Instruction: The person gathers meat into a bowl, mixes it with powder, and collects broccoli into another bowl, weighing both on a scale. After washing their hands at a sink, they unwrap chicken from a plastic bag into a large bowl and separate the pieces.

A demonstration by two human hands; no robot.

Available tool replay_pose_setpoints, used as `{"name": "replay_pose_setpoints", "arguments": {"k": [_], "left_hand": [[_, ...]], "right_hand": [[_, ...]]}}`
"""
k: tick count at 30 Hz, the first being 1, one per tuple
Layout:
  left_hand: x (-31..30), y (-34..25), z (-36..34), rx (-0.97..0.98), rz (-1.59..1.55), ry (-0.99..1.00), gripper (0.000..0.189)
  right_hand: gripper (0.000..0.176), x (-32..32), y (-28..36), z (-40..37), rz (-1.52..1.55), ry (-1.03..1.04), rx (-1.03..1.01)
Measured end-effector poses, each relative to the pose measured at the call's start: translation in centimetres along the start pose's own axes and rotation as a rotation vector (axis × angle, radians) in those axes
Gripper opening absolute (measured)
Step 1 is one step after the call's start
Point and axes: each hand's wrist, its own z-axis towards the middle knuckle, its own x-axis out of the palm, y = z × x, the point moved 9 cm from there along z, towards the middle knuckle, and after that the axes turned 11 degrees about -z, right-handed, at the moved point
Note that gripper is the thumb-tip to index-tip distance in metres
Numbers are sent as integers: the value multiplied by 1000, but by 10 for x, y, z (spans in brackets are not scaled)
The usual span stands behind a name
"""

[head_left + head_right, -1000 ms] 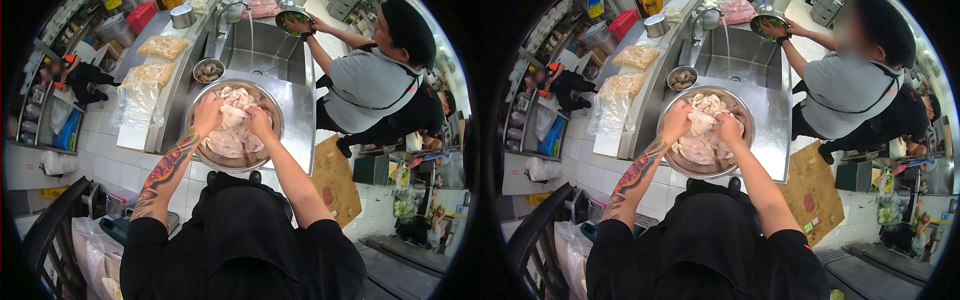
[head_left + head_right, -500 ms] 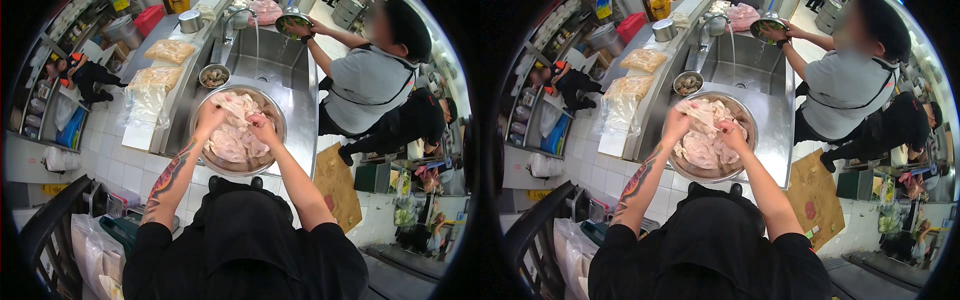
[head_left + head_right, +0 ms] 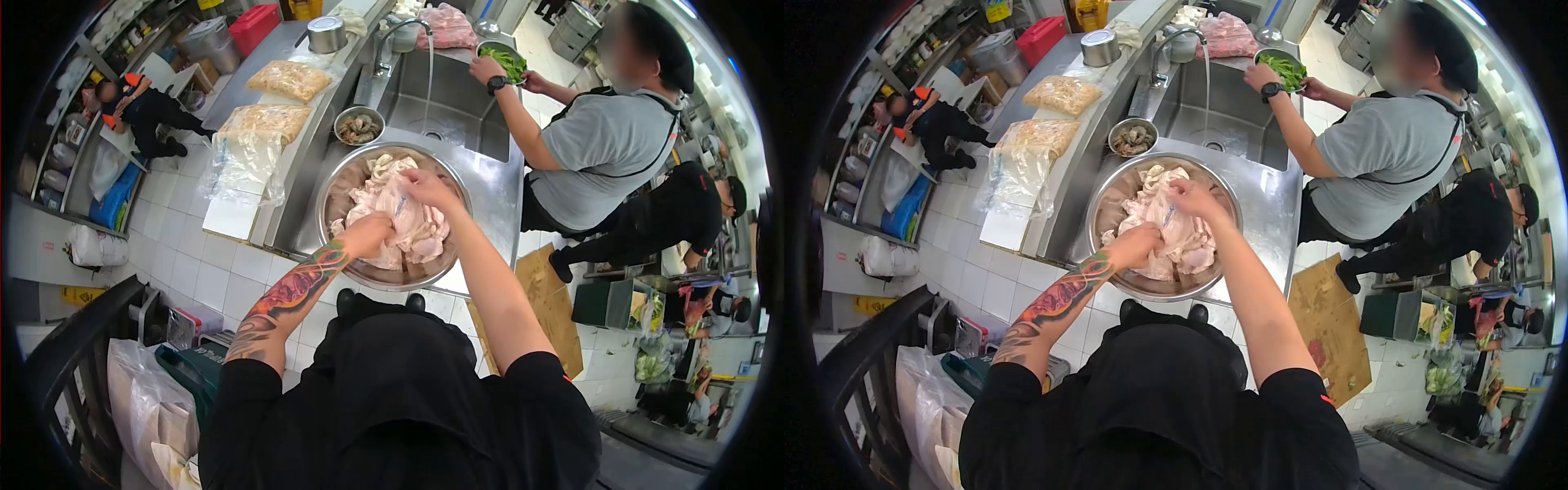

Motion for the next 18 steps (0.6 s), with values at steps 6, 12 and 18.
{"name": "replay_pose_setpoints", "arguments": {"k": [6,12,18], "left_hand": [[11,43,-18,-185,-155,-109,15],[-8,50,-33,-321,-480,-309,38],[-44,46,-43,-237,-948,-798,33]], "right_hand": [[37,23,21,4,-318,-165,-43],[29,1,52,-39,-25,-246,-129],[20,-49,89,-88,374,-428,-97]]}}
